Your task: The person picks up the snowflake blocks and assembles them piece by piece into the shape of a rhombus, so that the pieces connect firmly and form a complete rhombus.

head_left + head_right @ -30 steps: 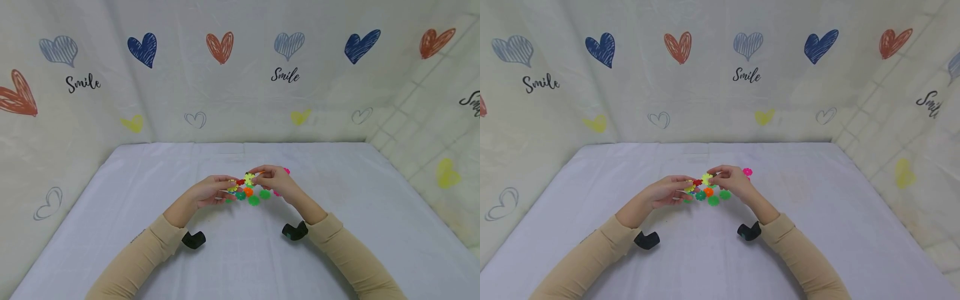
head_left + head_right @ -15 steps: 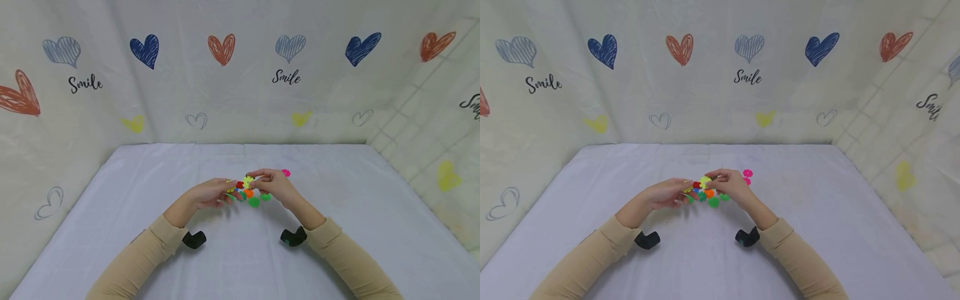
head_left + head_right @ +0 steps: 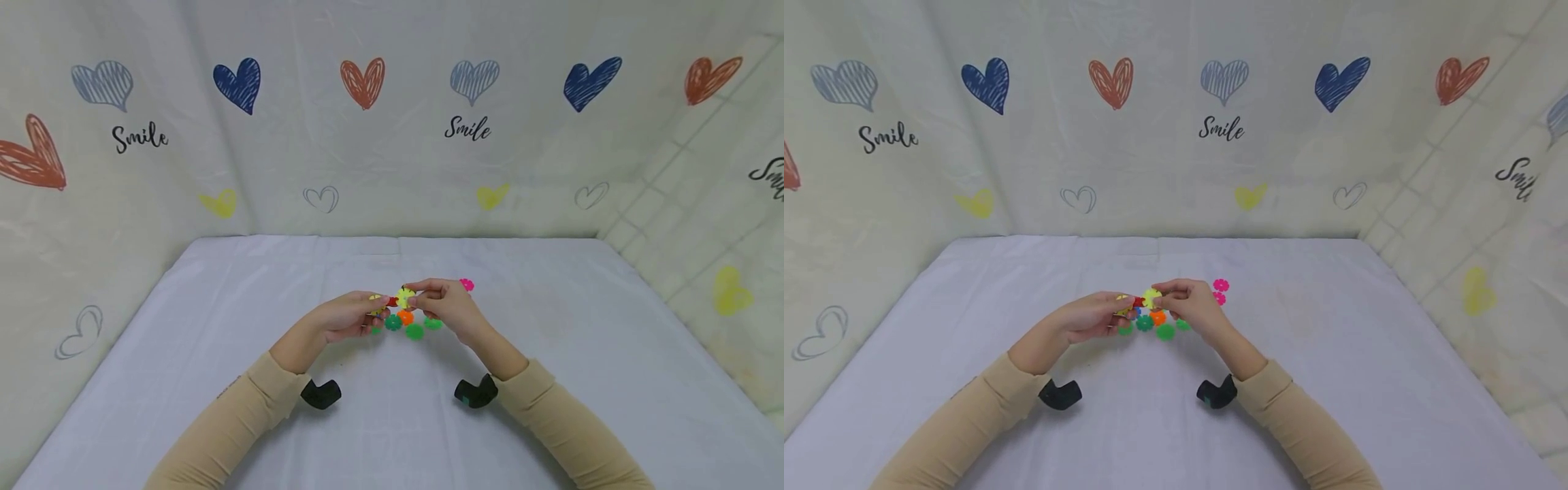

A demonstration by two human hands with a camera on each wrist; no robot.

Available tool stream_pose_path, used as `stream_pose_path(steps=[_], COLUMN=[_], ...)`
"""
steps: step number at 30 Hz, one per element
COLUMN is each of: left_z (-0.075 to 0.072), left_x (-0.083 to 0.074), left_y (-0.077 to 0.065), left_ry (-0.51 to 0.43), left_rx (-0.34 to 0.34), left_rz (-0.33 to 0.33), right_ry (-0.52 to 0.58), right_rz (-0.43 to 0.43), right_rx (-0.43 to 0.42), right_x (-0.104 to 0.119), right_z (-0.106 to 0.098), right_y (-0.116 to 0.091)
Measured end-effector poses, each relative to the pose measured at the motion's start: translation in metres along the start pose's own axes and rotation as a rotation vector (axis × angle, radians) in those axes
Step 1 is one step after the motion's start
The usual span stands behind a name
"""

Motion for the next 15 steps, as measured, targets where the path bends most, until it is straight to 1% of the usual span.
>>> stream_pose_path(steps=[4, 7, 11, 15], left_z=[0.0009, 0.0006, 0.0003, 0.0012], left_x=[-0.0016, -0.002, -0.0019, -0.0017], left_y=[-0.0001, -0.0001, 0.0008, 0.0028], left_ry=[-0.046, -0.076, -0.085, -0.068], left_rx=[-0.004, -0.019, -0.033, -0.025], left_rz=[0.008, 0.002, -0.002, 0.002], right_ry=[0.002, 0.008, 0.018, 0.028], right_rz=[0.0, -0.007, -0.025, -0.025], right_rx=[-0.016, -0.025, -0.027, -0.024], right_x=[0.0013, 0.002, 0.0009, -0.0006], right_z=[0.0007, 0.0009, 0.0006, -0.0004], right_y=[-0.0017, -0.0024, -0.0016, -0.0009])
Point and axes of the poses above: each hand's wrist, its own y-axis towards the middle knuckle, its own z-axis out of the palm, x = y × z, the point moved 4 cm from there along y, towards the middle knuckle, and after that the axes turned 6 degrees about -z, right-handed, at the moved point
